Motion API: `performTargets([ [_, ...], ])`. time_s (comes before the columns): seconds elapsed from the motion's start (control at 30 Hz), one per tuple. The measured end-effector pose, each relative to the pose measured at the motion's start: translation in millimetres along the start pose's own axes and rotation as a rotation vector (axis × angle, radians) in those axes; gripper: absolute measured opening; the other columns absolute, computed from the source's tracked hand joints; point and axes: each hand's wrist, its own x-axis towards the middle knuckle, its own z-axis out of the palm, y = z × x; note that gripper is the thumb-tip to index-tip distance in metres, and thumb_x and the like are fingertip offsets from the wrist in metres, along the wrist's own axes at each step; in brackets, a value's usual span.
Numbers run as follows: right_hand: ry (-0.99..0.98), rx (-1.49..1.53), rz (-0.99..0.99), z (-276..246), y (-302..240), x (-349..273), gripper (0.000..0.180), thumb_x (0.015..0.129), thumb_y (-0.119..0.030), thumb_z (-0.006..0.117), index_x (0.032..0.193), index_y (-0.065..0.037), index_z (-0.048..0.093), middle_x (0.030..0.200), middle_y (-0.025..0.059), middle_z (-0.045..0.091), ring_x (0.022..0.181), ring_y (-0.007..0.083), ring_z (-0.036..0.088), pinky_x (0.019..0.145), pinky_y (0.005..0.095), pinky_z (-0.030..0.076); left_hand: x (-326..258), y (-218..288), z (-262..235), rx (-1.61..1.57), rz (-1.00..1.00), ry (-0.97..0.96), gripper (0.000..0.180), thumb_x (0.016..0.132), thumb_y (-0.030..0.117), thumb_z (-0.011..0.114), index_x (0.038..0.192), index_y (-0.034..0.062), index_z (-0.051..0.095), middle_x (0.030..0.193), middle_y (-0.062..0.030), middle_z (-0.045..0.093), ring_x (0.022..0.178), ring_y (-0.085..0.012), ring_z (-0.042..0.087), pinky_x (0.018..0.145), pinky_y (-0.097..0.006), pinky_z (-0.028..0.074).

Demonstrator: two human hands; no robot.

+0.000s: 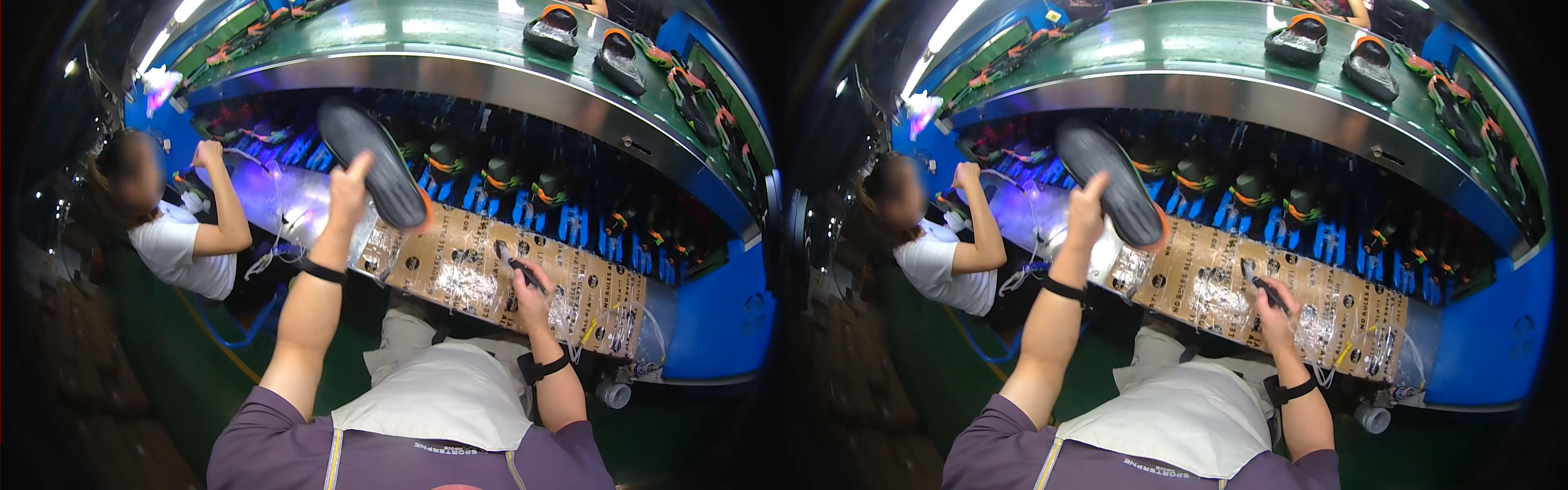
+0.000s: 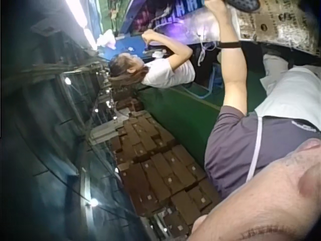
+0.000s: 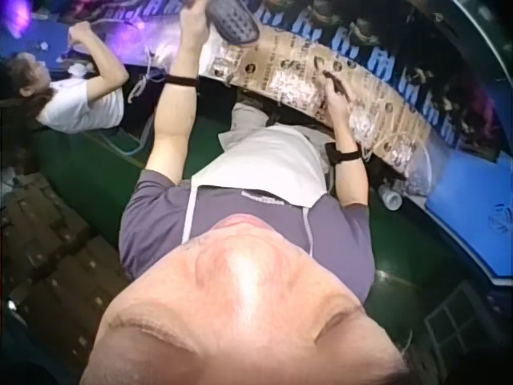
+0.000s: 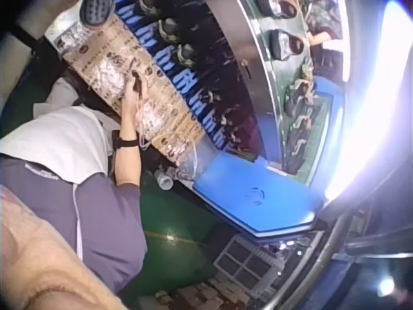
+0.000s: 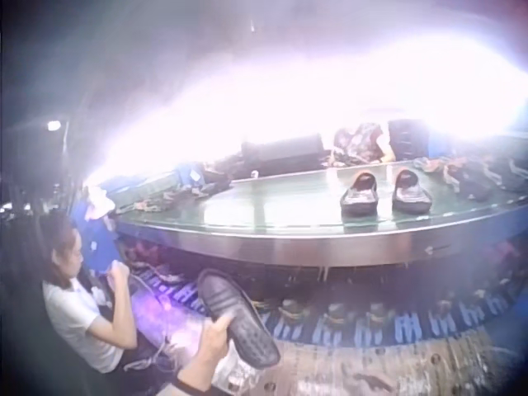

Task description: Apply adhesive or primer to the bottom of shoe soles using a brush-like tool at an assembly line.

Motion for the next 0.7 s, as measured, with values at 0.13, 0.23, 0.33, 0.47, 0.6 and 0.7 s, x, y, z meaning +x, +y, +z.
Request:
performTargets([
  [0.13, -0.058, 0.198, 0.01, 3.0, -35.5, 4.0, 0.024, 0.1, -0.015, 0.067, 0.118, -0.001, 0.071, 0.083, 0.0001, 0.065, 0.074, 0.0067, 0.056, 0.069, 0.0233, 0.044, -99.1, -65.6, 8.2, -0.435, -0.526, -0.061, 0.03, 0.097, 0.012, 0.06, 0.122, -0.0042, 0.068, 0.115, -0.0151, 0.075, 0.105, -0.0291, 0.073, 0.099, -0.044, 0.057],
  [0.23, -0.163, 0.413, 0.088, 13.7, -65.9, 4.8, 0.021, 0.099, -0.012, 0.068, 0.116, 0.0, 0.072, 0.084, -0.0012, 0.066, 0.075, 0.0054, 0.057, 0.069, 0.022, 0.045, -146.2, -83.0, 10.0, -0.665, -0.572, -0.191, 0.039, 0.098, 0.017, 0.062, 0.132, -0.0022, 0.063, 0.125, -0.0174, 0.071, 0.114, -0.0335, 0.069, 0.106, -0.048, 0.053],
  [0.33, -0.271, 0.434, 0.129, 31.0, -92.8, 3.5, 0.021, 0.099, -0.011, 0.068, 0.116, 0.0, 0.072, 0.085, -0.0004, 0.067, 0.075, 0.0053, 0.058, 0.068, 0.0222, 0.044, -169.6, -86.4, 15.2, -0.795, -0.576, -0.232, 0.055, 0.102, 0.035, 0.06, 0.142, -0.002, 0.055, 0.135, -0.0213, 0.066, 0.125, -0.0385, 0.064, 0.113, -0.053, 0.048],
  [0.47, -0.399, 0.39, 0.107, 60.4, -118.4, 3.8, 0.022, 0.099, -0.011, 0.069, 0.116, 0.002, 0.071, 0.09, 0.0016, 0.07, 0.077, 0.0072, 0.06, 0.07, 0.0229, 0.047, -182.6, -81.9, 22.2, -0.96, -0.66, -0.199, 0.086, 0.104, 0.07, 0.039, 0.152, -0.0007, 0.046, 0.151, -0.0239, 0.054, 0.139, -0.0427, 0.053, 0.121, -0.057, 0.038],
  [0.6, -0.395, 0.261, 0.103, 86.8, -130.5, 9.2, 0.02, 0.097, -0.01, 0.068, 0.112, 0.001, 0.074, 0.085, 0.0001, 0.068, 0.077, 0.0058, 0.058, 0.07, 0.0234, 0.047, -192.3, -72.8, 31.2, -0.887, -0.646, -0.242, 0.087, 0.106, 0.073, 0.023, 0.156, 0.0047, 0.043, 0.154, -0.0173, 0.052, 0.143, -0.0328, 0.049, 0.123, -0.05, 0.036],
  [0.7, -0.39, 0.22, 0.053, 95.1, -134.7, 10.5, 0.019, 0.096, -0.01, 0.068, 0.11, 0.001, 0.074, 0.082, -0.0016, 0.067, 0.075, 0.0051, 0.056, 0.069, 0.0234, 0.046, -195.9, -65.2, 37.4, -0.844, -0.668, -0.249, 0.087, 0.107, 0.072, 0.02, 0.158, 0.0057, 0.042, 0.157, -0.0157, 0.05, 0.145, -0.0312, 0.047, 0.124, -0.048, 0.035],
])
